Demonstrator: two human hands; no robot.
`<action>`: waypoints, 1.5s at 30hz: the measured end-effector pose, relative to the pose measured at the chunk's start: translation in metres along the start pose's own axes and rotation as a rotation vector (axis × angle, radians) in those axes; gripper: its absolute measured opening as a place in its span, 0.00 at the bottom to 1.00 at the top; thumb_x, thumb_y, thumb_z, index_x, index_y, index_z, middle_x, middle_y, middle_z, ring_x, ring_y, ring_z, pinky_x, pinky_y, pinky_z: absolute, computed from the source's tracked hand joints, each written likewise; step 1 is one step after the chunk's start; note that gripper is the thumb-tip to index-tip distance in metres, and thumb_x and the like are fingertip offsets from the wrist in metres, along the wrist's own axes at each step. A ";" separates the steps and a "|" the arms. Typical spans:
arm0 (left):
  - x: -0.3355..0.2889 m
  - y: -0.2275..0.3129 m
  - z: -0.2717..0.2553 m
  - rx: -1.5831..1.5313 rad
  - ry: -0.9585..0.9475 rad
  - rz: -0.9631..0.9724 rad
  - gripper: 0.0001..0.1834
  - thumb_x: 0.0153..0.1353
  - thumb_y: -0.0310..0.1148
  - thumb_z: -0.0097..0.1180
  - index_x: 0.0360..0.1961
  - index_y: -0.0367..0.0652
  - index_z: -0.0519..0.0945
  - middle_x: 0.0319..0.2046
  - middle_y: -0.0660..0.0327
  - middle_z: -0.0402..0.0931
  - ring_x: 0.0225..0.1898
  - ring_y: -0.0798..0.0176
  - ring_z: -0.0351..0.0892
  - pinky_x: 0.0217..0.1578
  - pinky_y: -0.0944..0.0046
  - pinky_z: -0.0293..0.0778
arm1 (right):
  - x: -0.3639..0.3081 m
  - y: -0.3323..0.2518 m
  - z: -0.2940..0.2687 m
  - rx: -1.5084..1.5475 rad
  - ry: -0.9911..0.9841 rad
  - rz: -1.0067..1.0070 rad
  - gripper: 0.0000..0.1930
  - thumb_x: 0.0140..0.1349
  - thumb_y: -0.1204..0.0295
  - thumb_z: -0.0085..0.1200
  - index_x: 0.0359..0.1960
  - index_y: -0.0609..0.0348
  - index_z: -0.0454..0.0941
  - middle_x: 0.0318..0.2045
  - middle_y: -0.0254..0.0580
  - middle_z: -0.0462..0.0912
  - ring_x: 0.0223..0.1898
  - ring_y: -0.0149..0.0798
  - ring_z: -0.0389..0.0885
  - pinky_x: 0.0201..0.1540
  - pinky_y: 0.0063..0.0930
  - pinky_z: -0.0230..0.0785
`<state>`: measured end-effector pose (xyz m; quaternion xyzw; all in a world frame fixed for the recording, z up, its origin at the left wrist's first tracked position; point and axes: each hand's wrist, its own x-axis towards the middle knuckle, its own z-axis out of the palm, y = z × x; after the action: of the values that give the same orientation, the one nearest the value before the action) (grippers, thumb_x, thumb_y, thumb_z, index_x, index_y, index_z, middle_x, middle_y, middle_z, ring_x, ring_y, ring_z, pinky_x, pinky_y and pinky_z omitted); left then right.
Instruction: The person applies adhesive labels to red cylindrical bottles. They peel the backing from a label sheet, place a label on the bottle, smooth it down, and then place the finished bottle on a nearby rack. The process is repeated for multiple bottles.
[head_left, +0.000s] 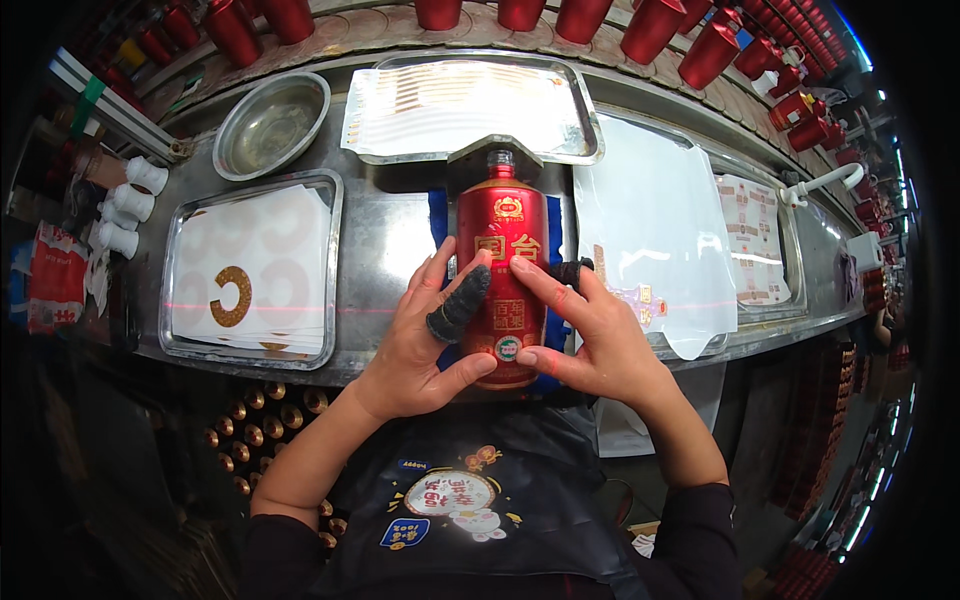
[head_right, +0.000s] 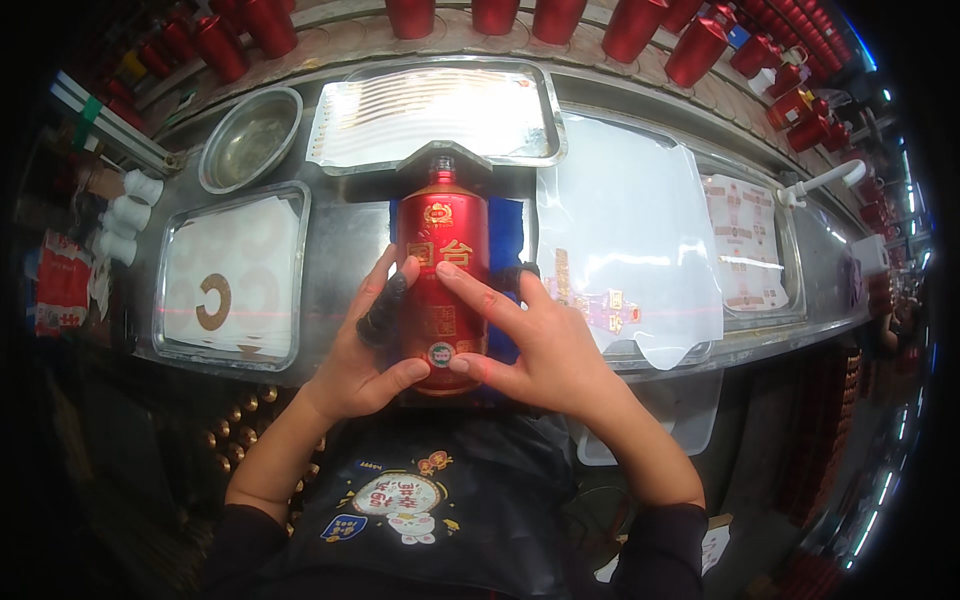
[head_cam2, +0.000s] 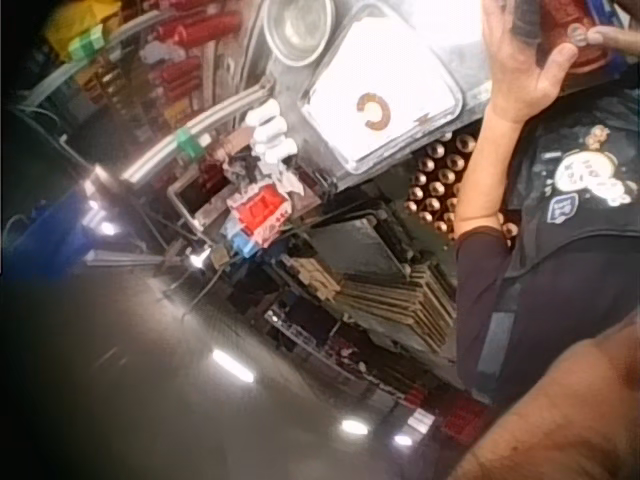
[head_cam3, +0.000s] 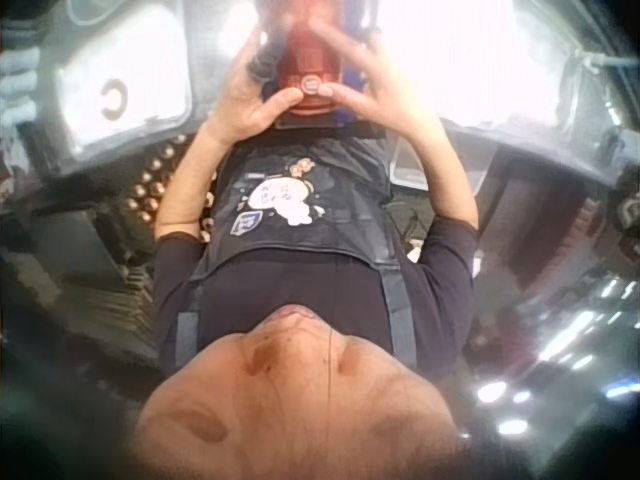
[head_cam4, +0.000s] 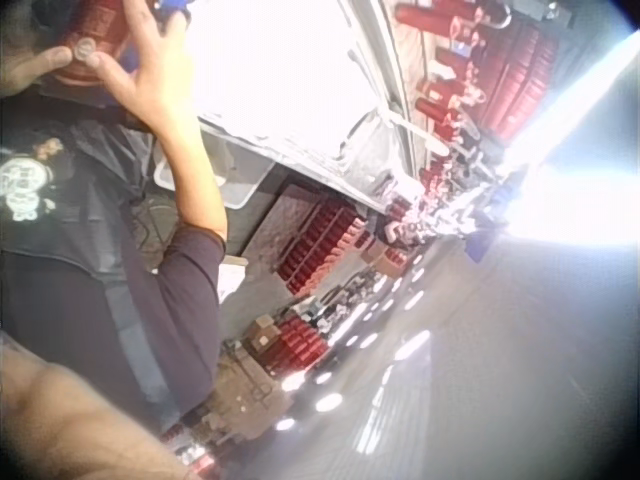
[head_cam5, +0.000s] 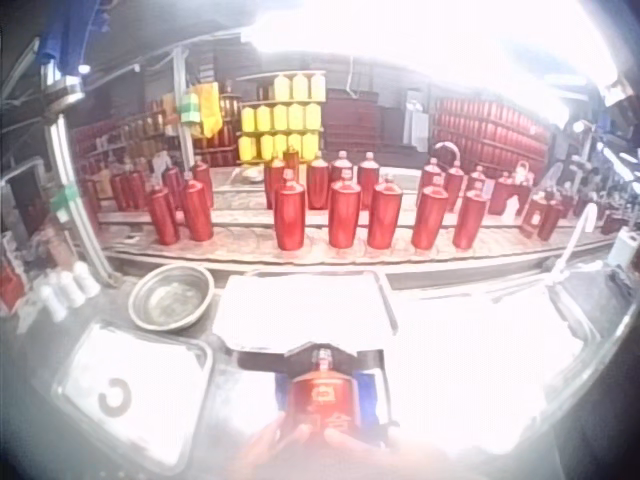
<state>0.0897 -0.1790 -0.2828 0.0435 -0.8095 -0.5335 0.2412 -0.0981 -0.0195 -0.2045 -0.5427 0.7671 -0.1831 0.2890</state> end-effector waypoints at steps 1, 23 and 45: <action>0.000 -0.001 0.000 -0.010 0.006 -0.004 0.44 0.62 0.44 0.65 0.76 0.50 0.59 0.74 0.51 0.59 0.75 0.31 0.48 0.72 0.38 0.47 | -0.002 0.003 0.002 0.012 0.014 -0.032 0.44 0.55 0.51 0.69 0.74 0.36 0.65 0.31 0.44 0.65 0.31 0.44 0.68 0.36 0.34 0.64; -0.022 -0.003 0.018 -0.254 -0.009 -0.211 0.64 0.56 0.39 0.72 0.78 0.34 0.36 0.78 0.38 0.36 0.79 0.43 0.42 0.75 0.50 0.44 | 0.058 -0.018 -0.021 -0.120 0.451 -0.710 0.17 0.51 0.81 0.67 0.45 0.63 0.80 0.33 0.47 0.83 0.28 0.44 0.78 0.31 0.34 0.70; -0.018 0.009 0.023 -0.350 0.179 -0.314 0.53 0.58 0.35 0.70 0.76 0.34 0.49 0.76 0.41 0.49 0.76 0.46 0.54 0.73 0.52 0.51 | 0.065 -0.007 -0.006 0.027 0.670 -0.390 0.15 0.59 0.79 0.66 0.48 0.62 0.80 0.31 0.42 0.83 0.28 0.31 0.81 0.31 0.25 0.74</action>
<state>0.0966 -0.1498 -0.2882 0.1730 -0.6636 -0.6906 0.2299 -0.1125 -0.0832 -0.2112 -0.5847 0.6988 -0.4118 -0.0108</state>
